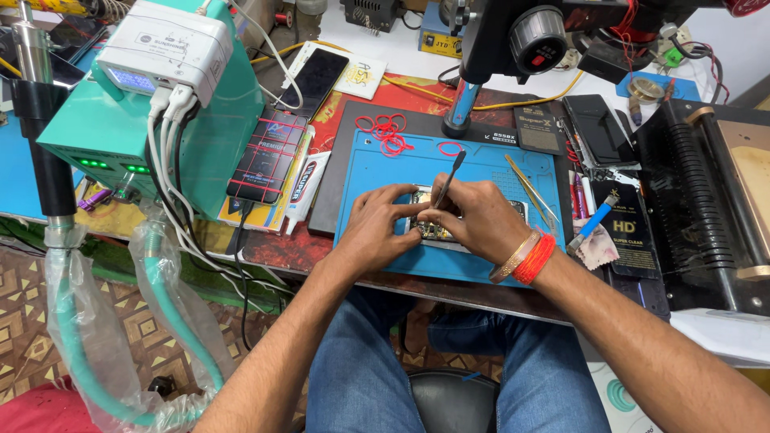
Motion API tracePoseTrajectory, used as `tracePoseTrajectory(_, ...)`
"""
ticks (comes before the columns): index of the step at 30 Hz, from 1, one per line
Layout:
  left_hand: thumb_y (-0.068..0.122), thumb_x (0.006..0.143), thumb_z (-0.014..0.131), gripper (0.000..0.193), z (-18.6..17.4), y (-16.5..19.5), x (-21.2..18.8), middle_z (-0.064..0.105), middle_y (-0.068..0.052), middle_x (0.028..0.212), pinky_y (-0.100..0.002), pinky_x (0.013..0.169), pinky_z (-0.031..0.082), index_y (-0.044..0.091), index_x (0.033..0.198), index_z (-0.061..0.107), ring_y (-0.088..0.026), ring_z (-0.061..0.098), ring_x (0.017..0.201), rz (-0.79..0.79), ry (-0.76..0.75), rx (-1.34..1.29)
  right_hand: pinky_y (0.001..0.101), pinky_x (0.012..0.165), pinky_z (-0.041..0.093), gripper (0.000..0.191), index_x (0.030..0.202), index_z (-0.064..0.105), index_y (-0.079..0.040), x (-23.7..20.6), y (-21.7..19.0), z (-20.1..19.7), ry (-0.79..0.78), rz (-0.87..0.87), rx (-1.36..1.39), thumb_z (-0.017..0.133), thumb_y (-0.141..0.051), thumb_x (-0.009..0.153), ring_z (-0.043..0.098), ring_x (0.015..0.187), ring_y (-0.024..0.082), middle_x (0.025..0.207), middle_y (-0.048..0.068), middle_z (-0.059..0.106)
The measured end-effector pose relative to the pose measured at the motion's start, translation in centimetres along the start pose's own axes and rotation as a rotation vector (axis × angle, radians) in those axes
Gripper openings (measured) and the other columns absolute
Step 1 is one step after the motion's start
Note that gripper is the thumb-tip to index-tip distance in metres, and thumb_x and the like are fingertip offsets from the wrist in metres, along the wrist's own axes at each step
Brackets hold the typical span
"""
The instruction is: The person repairs a disassembled smartphone on a blue silicone mat, using tweezers and a small screwdriver to work on the internal board and connectors. They reposition the phone body, lift and adjust small internal components, and press parts into place by hand.
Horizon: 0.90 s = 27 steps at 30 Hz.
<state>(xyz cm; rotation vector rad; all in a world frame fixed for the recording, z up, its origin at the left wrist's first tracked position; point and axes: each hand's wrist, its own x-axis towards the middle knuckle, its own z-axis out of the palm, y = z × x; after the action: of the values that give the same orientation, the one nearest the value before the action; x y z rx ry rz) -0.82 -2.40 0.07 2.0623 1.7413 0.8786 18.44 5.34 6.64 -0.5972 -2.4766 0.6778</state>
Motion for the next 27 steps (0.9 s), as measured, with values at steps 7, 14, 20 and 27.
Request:
tracePoseTrajectory(7, 0.031, 0.081, 0.07, 0.045, 0.1, -0.1, 0.0, 0.057, -0.01, 0.147, -0.048, 0.117, 0.026, 0.021, 0.125, 0.075, -0.029, 0.045, 0.141, -0.011, 0.003, 0.002, 0.0372, 0.053, 0.051, 0.031, 0.09, 0.063, -0.001, -0.1, 0.0, 0.6, 0.037, 0.11, -0.048, 0.079, -0.028, 0.089, 0.07, 0.058, 0.026, 0.066, 0.014, 0.069)
tracePoseTrajectory(14, 0.03, 0.08, 0.07, 0.05, -0.1, 0.0, -0.1, 0.057, -0.01, 0.146, -0.048, 0.117, 0.026, 0.023, 0.13, 0.073, -0.029, 0.047, 0.138, 0.0, 0.006, -0.014, 0.029, 0.06, 0.058, 0.023, 0.093, 0.062, 0.0, -0.4, 1.6, -0.1, 0.165, 0.324, 0.29, 0.076, -0.019, 0.091, 0.074, 0.067, 0.017, 0.073, 0.01, 0.073)
tracePoseTrajectory(20, 0.029, 0.081, 0.069, 0.049, -0.1, 0.1, -0.1, 0.058, -0.008, 0.146, -0.047, 0.117, 0.025, 0.026, 0.13, 0.073, -0.027, 0.048, 0.139, -0.008, -0.004, -0.024, 0.0265, 0.072, 0.064, 0.014, 0.101, 0.061, 0.0, -1.3, 2.8, -1.6, 0.138, 0.425, 0.655, 0.067, -0.012, 0.097, 0.077, 0.084, 0.013, 0.089, 0.009, 0.075)
tracePoseTrajectory(27, 0.028, 0.082, 0.067, 0.051, -0.3, -0.1, -0.2, 0.056, -0.009, 0.147, -0.047, 0.117, 0.025, 0.026, 0.132, 0.072, -0.028, 0.047, 0.139, 0.002, -0.016, -0.032, 0.0307, 0.076, 0.063, 0.012, 0.102, 0.066, -0.001, -1.8, 0.9, -1.4, 0.087, 0.328, 0.214, 0.07, -0.01, 0.095, 0.08, 0.09, 0.018, 0.092, 0.011, 0.08)
